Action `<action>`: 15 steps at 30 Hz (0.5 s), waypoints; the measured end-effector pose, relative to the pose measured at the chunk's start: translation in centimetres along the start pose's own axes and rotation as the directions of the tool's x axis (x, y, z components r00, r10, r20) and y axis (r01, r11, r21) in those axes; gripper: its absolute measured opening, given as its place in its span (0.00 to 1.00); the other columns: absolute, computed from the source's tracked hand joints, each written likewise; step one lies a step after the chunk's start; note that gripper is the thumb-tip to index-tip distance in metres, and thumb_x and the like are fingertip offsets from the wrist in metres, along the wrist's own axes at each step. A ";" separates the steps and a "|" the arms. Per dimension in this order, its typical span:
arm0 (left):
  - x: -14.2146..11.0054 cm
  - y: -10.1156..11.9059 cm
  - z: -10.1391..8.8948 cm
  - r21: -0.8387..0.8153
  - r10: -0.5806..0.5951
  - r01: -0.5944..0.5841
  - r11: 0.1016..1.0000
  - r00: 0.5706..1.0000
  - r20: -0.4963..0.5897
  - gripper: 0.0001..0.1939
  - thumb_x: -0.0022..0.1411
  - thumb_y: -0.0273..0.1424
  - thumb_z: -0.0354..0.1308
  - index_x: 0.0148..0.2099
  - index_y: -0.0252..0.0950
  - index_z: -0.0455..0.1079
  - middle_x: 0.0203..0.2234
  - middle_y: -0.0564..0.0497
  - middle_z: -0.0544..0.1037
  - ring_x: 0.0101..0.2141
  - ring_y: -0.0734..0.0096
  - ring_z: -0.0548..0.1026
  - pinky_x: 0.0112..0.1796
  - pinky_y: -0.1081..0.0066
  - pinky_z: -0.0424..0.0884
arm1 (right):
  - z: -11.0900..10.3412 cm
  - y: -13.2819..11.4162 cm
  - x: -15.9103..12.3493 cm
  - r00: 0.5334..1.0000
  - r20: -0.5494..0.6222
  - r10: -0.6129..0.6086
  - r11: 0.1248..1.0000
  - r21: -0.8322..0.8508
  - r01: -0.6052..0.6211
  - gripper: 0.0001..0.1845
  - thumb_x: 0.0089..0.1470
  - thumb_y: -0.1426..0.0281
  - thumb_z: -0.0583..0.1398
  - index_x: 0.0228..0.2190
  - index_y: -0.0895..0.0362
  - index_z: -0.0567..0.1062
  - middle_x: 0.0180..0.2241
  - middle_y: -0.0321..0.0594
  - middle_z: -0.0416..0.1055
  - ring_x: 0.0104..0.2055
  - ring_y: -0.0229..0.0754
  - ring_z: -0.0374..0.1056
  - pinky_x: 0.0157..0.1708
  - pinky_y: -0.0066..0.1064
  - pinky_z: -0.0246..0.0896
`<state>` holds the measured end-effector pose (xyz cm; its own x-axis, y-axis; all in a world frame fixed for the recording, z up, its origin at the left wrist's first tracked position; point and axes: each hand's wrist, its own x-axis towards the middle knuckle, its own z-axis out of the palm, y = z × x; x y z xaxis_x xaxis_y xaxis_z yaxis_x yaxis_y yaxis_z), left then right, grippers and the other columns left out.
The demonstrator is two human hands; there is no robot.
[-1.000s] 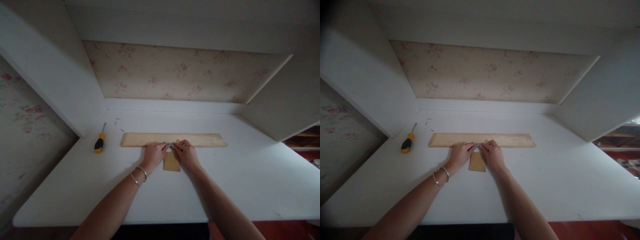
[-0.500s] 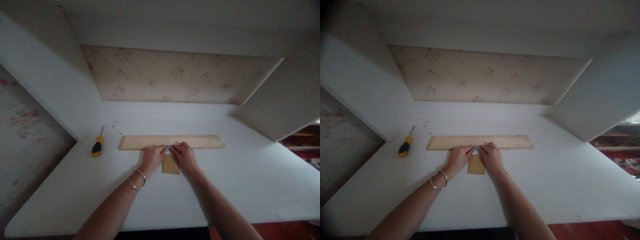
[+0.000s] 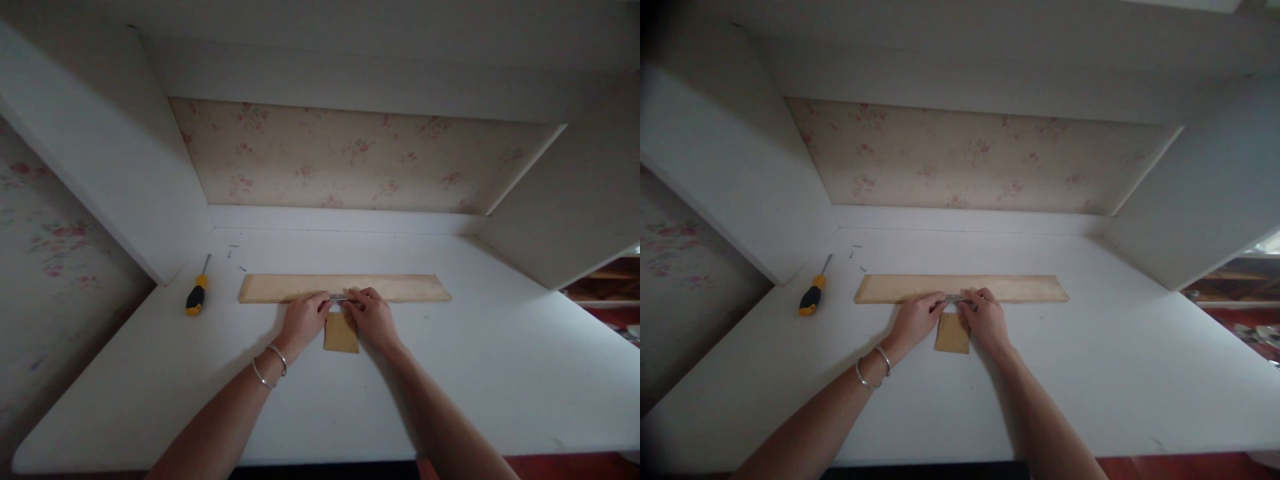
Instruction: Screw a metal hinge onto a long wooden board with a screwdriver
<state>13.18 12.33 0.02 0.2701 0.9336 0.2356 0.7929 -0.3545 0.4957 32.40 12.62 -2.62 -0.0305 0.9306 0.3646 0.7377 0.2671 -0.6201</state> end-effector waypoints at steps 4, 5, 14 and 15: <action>-0.9 -1.3 -2.3 -0.018 -0.026 0.024 1.000 0.996 -0.091 0.11 0.68 0.33 0.51 0.39 0.41 0.76 0.35 0.52 0.81 0.35 0.71 0.77 0.36 0.74 0.65 | -0.4 0.0 0.0 0.998 -0.040 0.050 0.998 0.037 -0.048 0.18 0.57 0.60 0.57 0.44 0.57 0.78 0.39 0.44 0.72 0.35 0.42 0.70 0.39 0.34 0.65; -1.1 -2.0 -3.3 -0.005 -0.054 0.054 0.999 0.992 -0.116 0.12 0.68 0.33 0.51 0.39 0.40 0.76 0.35 0.52 0.81 0.35 0.71 0.77 0.36 0.74 0.65 | -0.5 0.0 0.0 0.996 -0.051 0.071 0.997 0.044 -0.068 0.18 0.57 0.59 0.58 0.43 0.57 0.78 0.38 0.43 0.72 0.34 0.41 0.70 0.38 0.34 0.65; -3.1 -12.4 -13.8 0.309 -0.416 0.505 0.806 0.854 -0.312 0.17 0.65 0.39 0.46 0.40 0.42 0.77 0.37 0.48 0.81 0.37 0.59 0.77 0.35 0.68 0.66 | -0.7 0.0 -0.1 0.995 -0.066 0.080 0.997 0.016 -0.079 0.19 0.53 0.57 0.60 0.41 0.56 0.77 0.33 0.41 0.72 0.33 0.42 0.68 0.34 0.34 0.62; -3.5 -13.4 -14.6 0.303 -0.450 0.532 0.790 0.840 -0.303 0.18 0.65 0.40 0.46 0.40 0.42 0.76 0.37 0.48 0.81 0.38 0.58 0.77 0.36 0.67 0.66 | -0.6 0.0 -0.1 0.995 -0.067 0.073 0.997 0.012 -0.072 0.19 0.53 0.57 0.60 0.41 0.56 0.77 0.32 0.41 0.73 0.33 0.42 0.68 0.35 0.34 0.62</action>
<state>-6.29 13.07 4.76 -0.2952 0.9277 0.2286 0.9360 0.2329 0.2639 32.84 12.36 -2.21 0.0689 0.9288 0.3641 0.7296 0.2021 -0.6534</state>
